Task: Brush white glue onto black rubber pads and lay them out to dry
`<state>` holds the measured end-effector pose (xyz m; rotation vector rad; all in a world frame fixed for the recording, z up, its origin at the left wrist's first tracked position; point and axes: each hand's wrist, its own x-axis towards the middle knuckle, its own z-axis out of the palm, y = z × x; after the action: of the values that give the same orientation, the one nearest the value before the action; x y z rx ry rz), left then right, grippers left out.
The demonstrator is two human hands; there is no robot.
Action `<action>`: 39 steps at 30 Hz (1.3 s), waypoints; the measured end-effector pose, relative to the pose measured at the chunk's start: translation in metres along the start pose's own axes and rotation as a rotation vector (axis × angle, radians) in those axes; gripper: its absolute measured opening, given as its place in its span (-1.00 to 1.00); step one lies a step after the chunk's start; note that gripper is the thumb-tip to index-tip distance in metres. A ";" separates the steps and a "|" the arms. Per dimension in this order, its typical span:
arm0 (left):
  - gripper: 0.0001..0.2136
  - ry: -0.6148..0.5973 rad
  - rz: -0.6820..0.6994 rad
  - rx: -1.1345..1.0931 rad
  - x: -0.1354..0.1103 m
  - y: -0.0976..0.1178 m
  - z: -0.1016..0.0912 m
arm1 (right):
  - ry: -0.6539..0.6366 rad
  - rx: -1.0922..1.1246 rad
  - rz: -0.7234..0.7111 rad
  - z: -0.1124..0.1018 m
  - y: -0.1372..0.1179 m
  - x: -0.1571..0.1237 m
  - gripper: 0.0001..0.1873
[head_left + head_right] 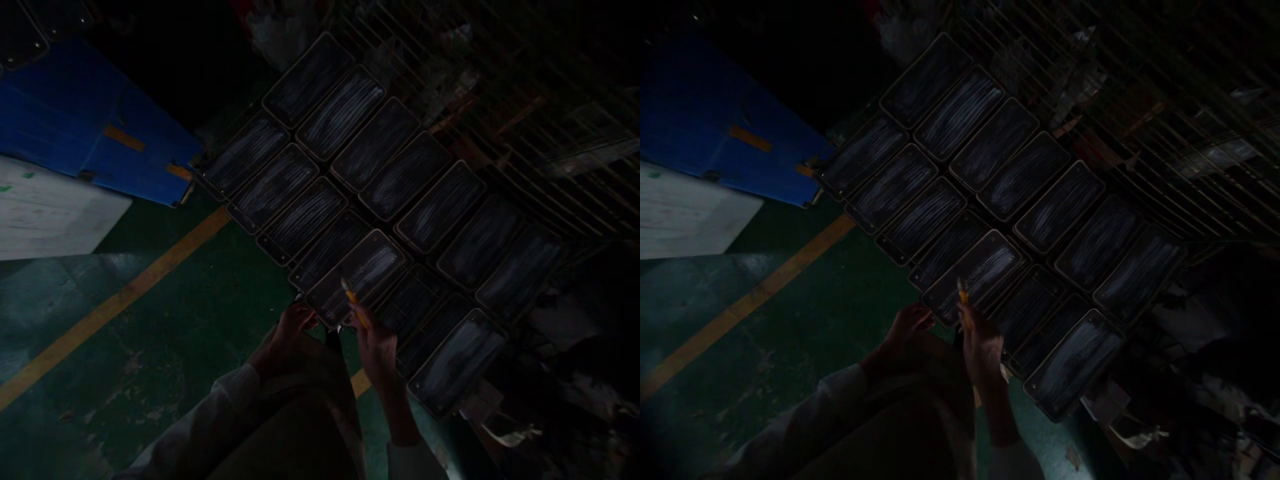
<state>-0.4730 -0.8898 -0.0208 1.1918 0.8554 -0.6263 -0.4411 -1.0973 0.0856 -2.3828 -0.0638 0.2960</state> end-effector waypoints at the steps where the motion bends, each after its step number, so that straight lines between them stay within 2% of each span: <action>1: -0.54 0.004 0.000 0.000 0.001 -0.001 -0.002 | 0.045 -0.018 -0.001 -0.008 0.009 0.014 -0.67; 6: -0.53 -0.006 0.021 -0.061 0.009 -0.006 -0.009 | 0.187 -0.265 -0.031 -0.033 0.042 0.081 -0.66; 8: -0.55 -0.009 0.020 -0.075 0.010 -0.007 -0.010 | 0.194 -0.340 -0.033 -0.031 0.047 0.094 -0.67; 10: -0.57 -0.012 0.030 -0.049 0.010 -0.006 -0.010 | 0.159 -0.391 -0.015 -0.022 0.046 0.096 -0.68; 13: -0.58 -0.022 0.056 0.008 0.009 -0.001 -0.010 | 0.001 -0.418 0.003 -0.001 0.031 0.075 -0.64; 17: -0.59 -0.043 0.079 0.018 0.008 0.003 -0.010 | -0.269 -0.367 -0.002 0.024 -0.010 0.024 -0.56; 19: -0.61 -0.052 0.084 0.018 0.008 0.004 -0.011 | -0.351 -0.297 0.000 0.032 -0.028 0.001 -0.55; 21: -0.63 -0.041 0.083 0.006 0.008 0.003 -0.011 | -0.381 -0.183 0.006 0.035 -0.039 -0.015 -0.58; 23: -0.63 -0.036 0.071 -0.006 0.009 0.003 -0.010 | -0.350 -0.012 0.037 0.034 -0.041 -0.019 -0.65; 25: -0.62 -0.043 0.058 -0.026 0.009 0.002 -0.010 | -0.282 0.172 0.098 0.030 -0.035 -0.012 -0.70; 27: -0.58 -0.039 0.033 -0.064 0.009 0.002 -0.010 | -0.218 0.311 0.171 0.023 -0.021 0.004 -0.71; 30: -0.53 -0.021 -0.003 -0.086 0.008 0.005 -0.010 | -0.114 0.390 0.257 0.008 0.004 0.036 -0.68; 33: -0.53 -0.059 0.008 -0.046 0.007 0.009 -0.010 | 0.058 0.338 0.278 -0.011 0.026 0.064 -0.66; 36: -0.55 -0.053 0.029 -0.012 0.007 0.010 -0.010 | 0.202 0.159 0.185 -0.026 0.039 0.084 -0.64; 39: -0.56 -0.060 0.032 -0.015 0.008 0.009 -0.011 | 0.219 -0.081 0.060 -0.025 0.043 0.091 -0.66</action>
<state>-0.4642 -0.8767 -0.0248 1.1658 0.7874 -0.6256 -0.3485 -1.1343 0.0568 -2.4855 0.0994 0.0604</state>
